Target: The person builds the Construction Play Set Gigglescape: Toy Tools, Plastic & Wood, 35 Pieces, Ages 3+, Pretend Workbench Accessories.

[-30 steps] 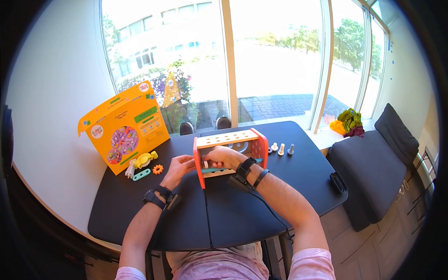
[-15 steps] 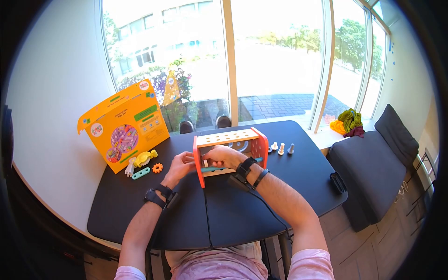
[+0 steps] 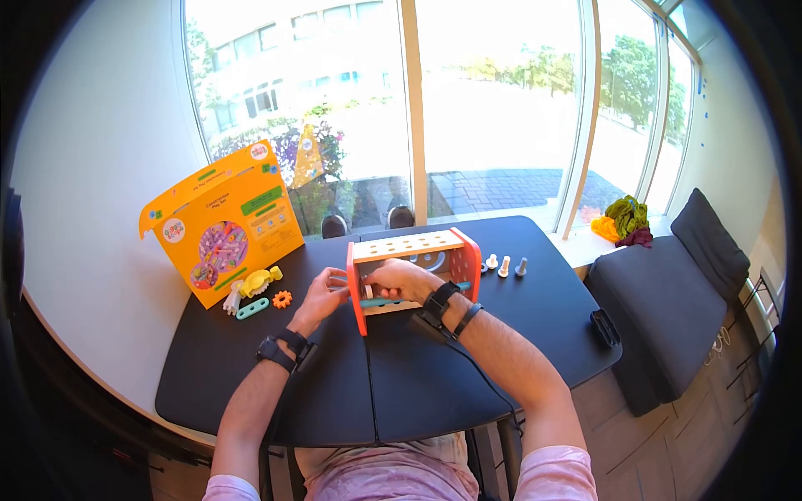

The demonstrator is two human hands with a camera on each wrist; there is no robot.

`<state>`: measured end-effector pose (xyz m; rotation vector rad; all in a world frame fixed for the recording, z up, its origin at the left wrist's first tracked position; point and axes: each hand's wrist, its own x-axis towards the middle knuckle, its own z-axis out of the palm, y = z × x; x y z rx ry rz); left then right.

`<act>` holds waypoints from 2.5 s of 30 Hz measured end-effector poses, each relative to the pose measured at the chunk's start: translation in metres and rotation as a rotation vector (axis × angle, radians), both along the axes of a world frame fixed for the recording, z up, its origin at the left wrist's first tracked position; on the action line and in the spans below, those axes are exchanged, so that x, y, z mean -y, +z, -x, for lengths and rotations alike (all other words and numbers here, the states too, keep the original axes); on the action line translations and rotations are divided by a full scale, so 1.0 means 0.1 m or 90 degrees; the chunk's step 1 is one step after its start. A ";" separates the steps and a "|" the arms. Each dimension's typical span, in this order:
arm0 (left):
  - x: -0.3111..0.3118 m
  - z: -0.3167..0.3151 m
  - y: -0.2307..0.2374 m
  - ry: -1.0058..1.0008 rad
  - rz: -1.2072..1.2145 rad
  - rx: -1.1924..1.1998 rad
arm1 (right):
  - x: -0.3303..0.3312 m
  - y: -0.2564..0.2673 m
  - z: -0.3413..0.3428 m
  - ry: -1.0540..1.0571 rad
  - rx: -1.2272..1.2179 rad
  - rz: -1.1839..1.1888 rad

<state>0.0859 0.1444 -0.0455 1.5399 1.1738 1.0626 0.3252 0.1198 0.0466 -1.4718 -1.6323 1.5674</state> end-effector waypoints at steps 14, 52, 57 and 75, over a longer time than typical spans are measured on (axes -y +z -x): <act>-0.13 0.05 -0.19 -0.055 0.032 -0.043 | 0.04 0.02 0.01 -0.002 -0.020 -0.009; -0.05 0.09 0.02 -0.026 -0.042 -0.191 | 0.07 0.01 0.00 -0.019 -0.087 0.001; -0.10 0.10 -0.05 -0.033 -0.038 -0.169 | 0.06 -0.02 0.00 -0.031 -0.104 -0.002; -0.10 0.06 -0.17 -0.081 0.061 -0.036 | 0.79 0.37 -0.34 0.072 -0.118 0.011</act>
